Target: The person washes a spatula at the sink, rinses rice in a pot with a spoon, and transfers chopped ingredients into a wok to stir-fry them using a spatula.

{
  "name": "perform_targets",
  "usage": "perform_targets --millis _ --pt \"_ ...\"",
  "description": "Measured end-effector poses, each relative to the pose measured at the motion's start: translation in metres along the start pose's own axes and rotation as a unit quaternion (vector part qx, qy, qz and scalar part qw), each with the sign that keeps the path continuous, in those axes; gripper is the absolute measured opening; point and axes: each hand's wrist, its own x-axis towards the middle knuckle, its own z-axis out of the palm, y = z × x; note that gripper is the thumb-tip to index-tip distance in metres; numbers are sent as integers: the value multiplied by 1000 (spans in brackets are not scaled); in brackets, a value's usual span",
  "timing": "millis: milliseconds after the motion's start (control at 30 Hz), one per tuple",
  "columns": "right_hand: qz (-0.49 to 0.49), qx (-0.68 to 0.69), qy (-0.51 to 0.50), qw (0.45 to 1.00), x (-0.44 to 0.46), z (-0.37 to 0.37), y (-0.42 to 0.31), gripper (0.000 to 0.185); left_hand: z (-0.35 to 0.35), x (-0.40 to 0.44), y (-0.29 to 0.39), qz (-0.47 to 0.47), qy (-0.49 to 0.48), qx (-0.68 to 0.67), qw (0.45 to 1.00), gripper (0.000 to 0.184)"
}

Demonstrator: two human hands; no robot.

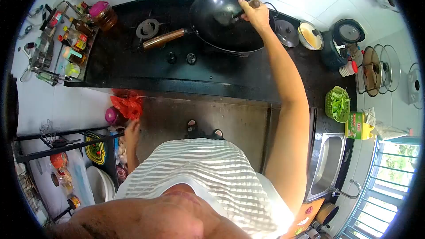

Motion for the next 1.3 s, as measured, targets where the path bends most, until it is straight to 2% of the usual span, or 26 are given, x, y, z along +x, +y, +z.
perform_targets --millis 33,100,133,200,300,433,500,567,633,800,900,967,1033,1167,1233,1300 --pt "-14 47 3 999 1 2 4 39 8 -14 -6 -48 -23 -15 999 20" --pt "0 24 -22 999 18 -15 -13 38 21 -28 -19 -45 -37 -36 998 20" --pt "49 -31 -36 998 36 -30 -20 38 25 -32 -21 -41 -51 -57 996 20" --pt "61 -118 -123 983 41 -57 -59 37 29 -35 -19 -60 -66 -47 995 20" --pt "91 -230 -135 959 41 -71 -73 33 38 -29 -11 -64 -77 -57 993 21" --pt "41 -45 -92 994 28 -36 -2 24 47 -3 24 -36 -83 -90 992 21" --pt "8 71 -77 994 14 -18 1 22 59 10 23 -14 -93 -103 990 21" --pt "32 63 -86 994 23 -25 -7 25 59 19 24 10 -100 -110 989 21" --pt "68 -10 -101 993 32 -49 -31 35 52 19 31 0 -105 -122 987 21" --pt "138 -133 -137 972 32 -81 -55 36 49 8 4 19 -102 -71 992 21" --pt "123 -16 -84 989 11 -57 -21 30 49 6 1 7 -110 -67 992 21" --pt "79 114 -27 990 -14 -30 7 23 50 5 -2 -1 -113 -67 991 21" --pt "57 260 36 963 -29 -2 42 17 54 4 -6 18 -102 -52 993 20" --pt "14 399 96 912 -39 26 58 16 58 16 16 -8 -125 -81 989 20" --pt "-6 440 120 890 -46 29 53 15 53 35 62 28 -199 -108 974 20" --pt "-9 457 144 878 -62 18 40 15 56 71 99 189 -235 -87 949 20"
